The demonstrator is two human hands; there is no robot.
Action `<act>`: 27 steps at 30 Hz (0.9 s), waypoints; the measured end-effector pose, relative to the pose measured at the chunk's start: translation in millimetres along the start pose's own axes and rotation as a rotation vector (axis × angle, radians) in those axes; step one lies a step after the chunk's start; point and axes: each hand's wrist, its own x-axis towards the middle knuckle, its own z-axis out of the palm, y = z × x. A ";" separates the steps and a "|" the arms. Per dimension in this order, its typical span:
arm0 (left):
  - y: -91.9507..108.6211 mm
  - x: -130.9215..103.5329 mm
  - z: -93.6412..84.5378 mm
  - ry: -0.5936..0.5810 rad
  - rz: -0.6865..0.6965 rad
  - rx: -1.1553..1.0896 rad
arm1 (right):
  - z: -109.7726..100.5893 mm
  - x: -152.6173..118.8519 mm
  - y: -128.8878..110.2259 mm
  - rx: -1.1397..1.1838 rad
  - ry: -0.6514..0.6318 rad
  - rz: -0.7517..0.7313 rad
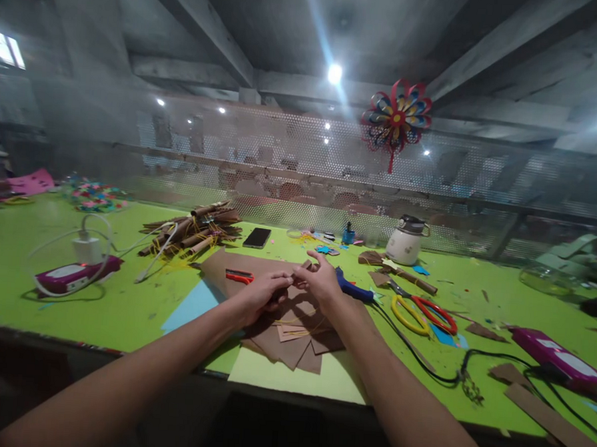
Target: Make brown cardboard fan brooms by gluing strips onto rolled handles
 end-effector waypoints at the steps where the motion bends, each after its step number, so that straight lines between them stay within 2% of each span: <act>1: 0.3 -0.4 0.5 -0.001 -0.002 -0.005 | 0.6 -0.4 1.4 -0.003 -0.001 -0.007; 7: 1.6 -0.5 0.8 0.003 -0.009 0.013 | 2.9 -0.6 7.6 0.079 -0.017 -0.030; 14: -1.5 2.6 -1.7 -0.003 0.011 0.032 | 7.2 -3.2 6.4 0.050 -0.012 -0.056; 22: -0.1 1.8 -0.3 0.028 -0.043 -0.023 | -0.5 1.4 1.0 0.076 -0.018 0.064; 27: 3.2 2.2 -1.4 -0.034 -0.098 -0.028 | -1.5 1.7 1.2 0.044 0.032 0.028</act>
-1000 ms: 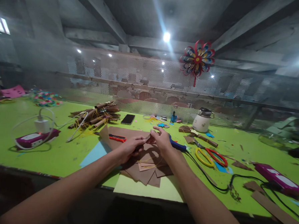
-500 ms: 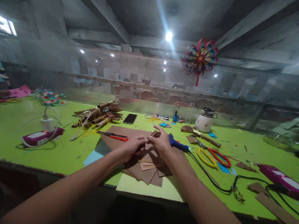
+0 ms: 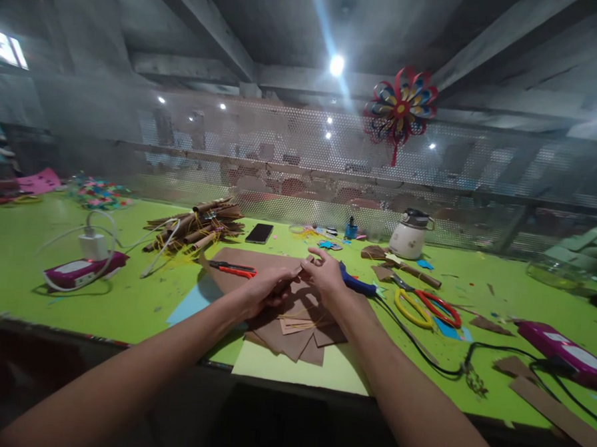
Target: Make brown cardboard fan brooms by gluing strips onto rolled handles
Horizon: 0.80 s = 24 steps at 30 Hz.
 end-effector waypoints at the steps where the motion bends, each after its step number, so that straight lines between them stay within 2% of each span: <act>1: 1.2 -0.3 -0.5 -0.018 -0.023 -0.014 | -0.7 0.1 0.3 -0.005 0.002 -0.010; 6: 4.7 -2.1 -1.3 -0.135 -0.101 -0.077 | -7.6 2.7 1.0 -0.079 0.042 -0.067; 13: 2.3 -1.5 0.5 -0.190 -0.063 -0.048 | -13.3 7.4 2.1 -0.080 0.011 -0.055; 24: 2.5 -4.6 2.8 -0.092 0.007 -0.013 | -11.7 7.9 -4.1 -0.122 0.011 -0.140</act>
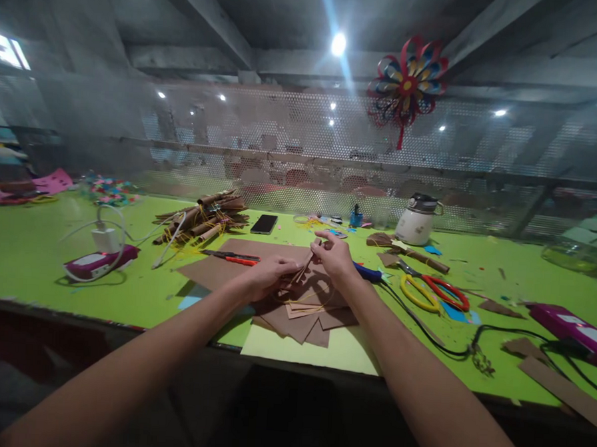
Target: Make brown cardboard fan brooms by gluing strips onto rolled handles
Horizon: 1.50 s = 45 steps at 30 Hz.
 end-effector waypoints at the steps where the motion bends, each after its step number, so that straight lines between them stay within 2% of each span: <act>1: 1.5 -1.1 0.6 0.002 -0.012 -0.004 | 0.0 0.2 -0.5 -0.009 -0.001 -0.016; 5: 4.6 -2.4 1.4 0.004 -0.039 -0.044 | -0.8 1.1 -1.7 -0.053 -0.001 -0.061; 12: 1.2 2.0 -1.7 -0.015 0.005 -0.072 | 0.0 -1.3 -1.0 -0.031 -0.076 -0.026; 24: 1.4 2.6 -2.6 -0.025 -0.009 -0.097 | 3.4 -2.9 4.7 -0.074 -0.151 -0.082; 28: 0.2 5.1 -5.5 -0.002 0.023 -0.113 | 3.3 -1.0 6.1 -0.152 -0.152 -0.085; 31: 1.1 6.9 -7.0 0.053 0.018 -0.159 | 1.2 0.8 3.5 -0.266 -0.093 -0.091; 35: 2.4 10.1 -11.9 0.194 0.060 -0.268 | -14.8 10.0 -4.0 -0.234 0.100 -0.122; 39: 1.7 13.3 -19.6 0.208 0.068 -0.351 | -48.5 26.9 -16.7 -0.285 0.239 -0.141; 42: -0.3 15.4 -23.7 0.185 0.063 -0.362 | -76.4 35.8 -28.3 -0.432 0.238 -0.156; 45: -1.7 17.0 -25.3 0.181 0.060 -0.362 | -96.9 35.2 -32.1 -0.683 0.137 -0.137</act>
